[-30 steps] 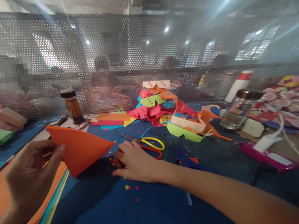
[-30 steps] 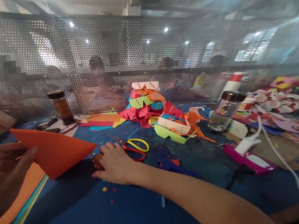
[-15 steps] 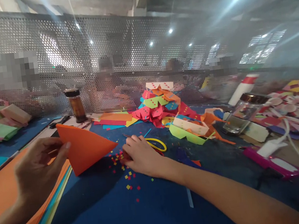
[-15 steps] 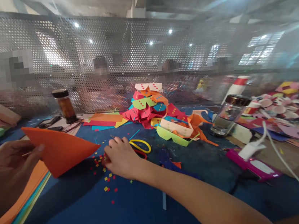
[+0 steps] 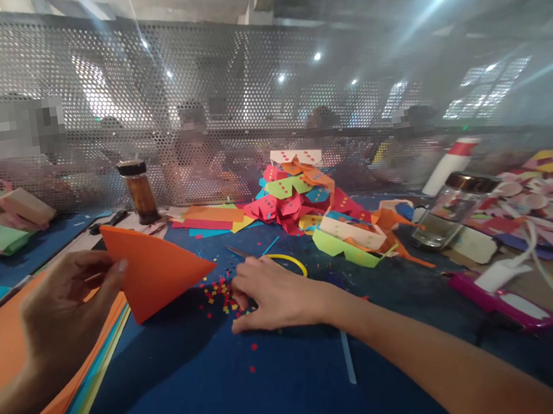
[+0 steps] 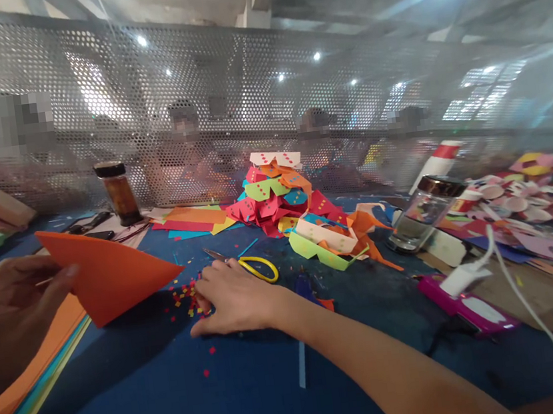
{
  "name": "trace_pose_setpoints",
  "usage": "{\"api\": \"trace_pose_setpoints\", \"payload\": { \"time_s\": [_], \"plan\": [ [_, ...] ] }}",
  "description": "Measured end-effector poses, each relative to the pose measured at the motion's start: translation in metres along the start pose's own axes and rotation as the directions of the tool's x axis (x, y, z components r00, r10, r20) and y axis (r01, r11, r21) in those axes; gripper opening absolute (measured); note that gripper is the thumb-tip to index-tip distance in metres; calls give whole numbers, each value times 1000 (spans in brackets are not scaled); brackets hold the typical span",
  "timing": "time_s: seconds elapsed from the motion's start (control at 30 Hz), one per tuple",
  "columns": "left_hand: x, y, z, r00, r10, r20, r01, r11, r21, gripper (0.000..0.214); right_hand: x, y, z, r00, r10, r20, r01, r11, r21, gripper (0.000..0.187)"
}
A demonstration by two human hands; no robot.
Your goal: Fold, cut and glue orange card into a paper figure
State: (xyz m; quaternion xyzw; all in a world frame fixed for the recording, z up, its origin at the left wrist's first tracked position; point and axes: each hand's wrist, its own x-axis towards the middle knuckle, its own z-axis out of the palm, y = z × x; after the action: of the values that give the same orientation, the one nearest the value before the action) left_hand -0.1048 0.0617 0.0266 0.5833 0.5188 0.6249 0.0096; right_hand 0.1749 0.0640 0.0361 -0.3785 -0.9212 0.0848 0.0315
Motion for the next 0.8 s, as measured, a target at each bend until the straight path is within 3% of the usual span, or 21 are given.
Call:
{"api": "trace_pose_setpoints", "payload": {
  "time_s": [0.1, 0.27, 0.47, 0.6, 0.8],
  "plan": [
    [0, 1, 1, 1000, 10, -3, -9, 1000, 10, 23, 0, -1, 2, 998, -33, 50, 33, 999, 2, 39],
    [0, 5, 1, 999, 44, -7, -44, 998, 38, 21, 0, 6, 2, 996, 56, -72, -62, 995, -84, 23],
    [0, 12, 0, 998, 60, 8, -60, 995, 78, 21, 2, 5, 3, 1000, -9, 11, 9, 1000, -10, 38],
    [0, 10, 0, 999, 54, 0, -54, 997, 59, 20, 1, 7, 0, 996, 67, -66, -72, 994, -82, 26],
    [-2, 5, 0, 999, 31, 15, -32, 998, 60, 22, -9, -5, -8, 979, -77, 187, 69, 996, 51, 41]
  ]
}}
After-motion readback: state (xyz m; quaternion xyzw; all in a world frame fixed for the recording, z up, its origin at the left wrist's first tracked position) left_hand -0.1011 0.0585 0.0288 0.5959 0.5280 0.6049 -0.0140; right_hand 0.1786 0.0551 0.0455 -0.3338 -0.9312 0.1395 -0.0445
